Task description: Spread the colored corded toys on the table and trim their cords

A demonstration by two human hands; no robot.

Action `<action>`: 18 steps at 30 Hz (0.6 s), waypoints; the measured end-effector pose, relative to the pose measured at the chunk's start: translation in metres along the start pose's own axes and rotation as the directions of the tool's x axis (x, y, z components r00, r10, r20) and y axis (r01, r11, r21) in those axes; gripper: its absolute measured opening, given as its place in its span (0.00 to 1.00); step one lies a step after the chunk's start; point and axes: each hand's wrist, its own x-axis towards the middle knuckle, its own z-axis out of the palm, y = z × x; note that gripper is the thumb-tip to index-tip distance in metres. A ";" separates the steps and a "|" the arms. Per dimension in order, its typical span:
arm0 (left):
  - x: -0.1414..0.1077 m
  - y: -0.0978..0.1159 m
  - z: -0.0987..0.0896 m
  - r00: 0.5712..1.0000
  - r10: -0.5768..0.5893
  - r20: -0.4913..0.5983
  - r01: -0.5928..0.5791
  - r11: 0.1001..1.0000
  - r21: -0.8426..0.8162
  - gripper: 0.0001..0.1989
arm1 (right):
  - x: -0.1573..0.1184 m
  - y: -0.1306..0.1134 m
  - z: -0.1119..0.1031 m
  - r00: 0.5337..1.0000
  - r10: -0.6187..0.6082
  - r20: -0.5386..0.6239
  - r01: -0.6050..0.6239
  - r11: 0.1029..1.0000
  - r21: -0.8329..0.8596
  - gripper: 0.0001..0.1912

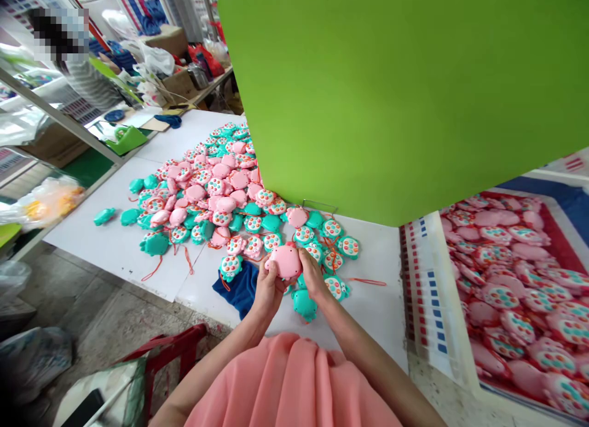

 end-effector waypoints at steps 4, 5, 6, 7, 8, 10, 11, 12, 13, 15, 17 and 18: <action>0.000 0.000 0.001 1.000 0.000 -0.016 0.000 1.000 0.008 0.24 | -0.001 0.000 0.000 1.000 -0.010 0.003 0.010 0.999 -0.032 0.33; 0.000 0.000 0.001 1.000 0.001 -0.022 -0.001 1.000 0.008 0.25 | -0.001 -0.002 0.000 0.999 -0.024 0.040 0.027 0.998 -0.050 0.33; 0.000 -0.001 0.001 1.000 0.001 -0.028 -0.001 1.000 0.007 0.25 | -0.002 -0.003 -0.001 0.995 -0.035 0.096 0.042 0.997 -0.070 0.32; -0.001 -0.002 0.001 0.999 0.000 -0.035 0.001 1.000 0.009 0.26 | -0.002 -0.005 -0.002 0.987 -0.042 0.154 0.056 0.994 -0.091 0.31; -0.002 -0.003 -0.001 0.999 -0.003 -0.043 0.004 1.000 0.015 0.27 | -0.003 -0.005 -0.003 0.978 -0.044 0.204 0.068 0.992 -0.110 0.30; -0.006 -0.005 -0.006 0.998 -0.022 -0.064 0.025 0.999 0.044 0.30 | -0.004 -0.001 -0.008 0.968 -0.039 0.248 0.073 0.989 -0.131 0.30; -0.008 -0.007 -0.011 0.996 -0.048 -0.076 0.053 0.996 0.067 0.31 | -0.005 0.004 -0.013 0.969 -0.031 0.243 0.064 0.989 -0.131 0.31; -0.012 -0.008 -0.017 0.992 -0.088 -0.087 0.096 0.991 0.093 0.32 | -0.006 0.011 -0.018 0.972 -0.014 0.233 0.044 0.991 -0.127 0.32; -0.016 -0.009 -0.024 0.986 -0.140 -0.092 0.151 0.981 0.118 0.33 | -0.009 0.019 -0.023 0.973 0.014 0.230 0.015 0.993 -0.121 0.33; -0.026 -0.011 -0.041 0.960 -0.268 -0.086 0.279 0.944 0.176 0.34 | -0.017 0.037 -0.037 0.965 0.095 0.243 -0.070 0.991 -0.112 0.33; -0.037 -0.013 -0.061 0.922 -0.381 -0.066 0.384 0.884 0.267 0.33 | -0.029 0.054 -0.050 0.947 0.196 0.255 -0.169 0.978 -0.125 0.33; -0.042 -0.013 -0.070 0.906 -0.420 -0.053 0.413 0.850 0.327 0.33 | -0.035 0.062 -0.056 0.935 0.247 0.255 -0.216 0.966 -0.142 0.33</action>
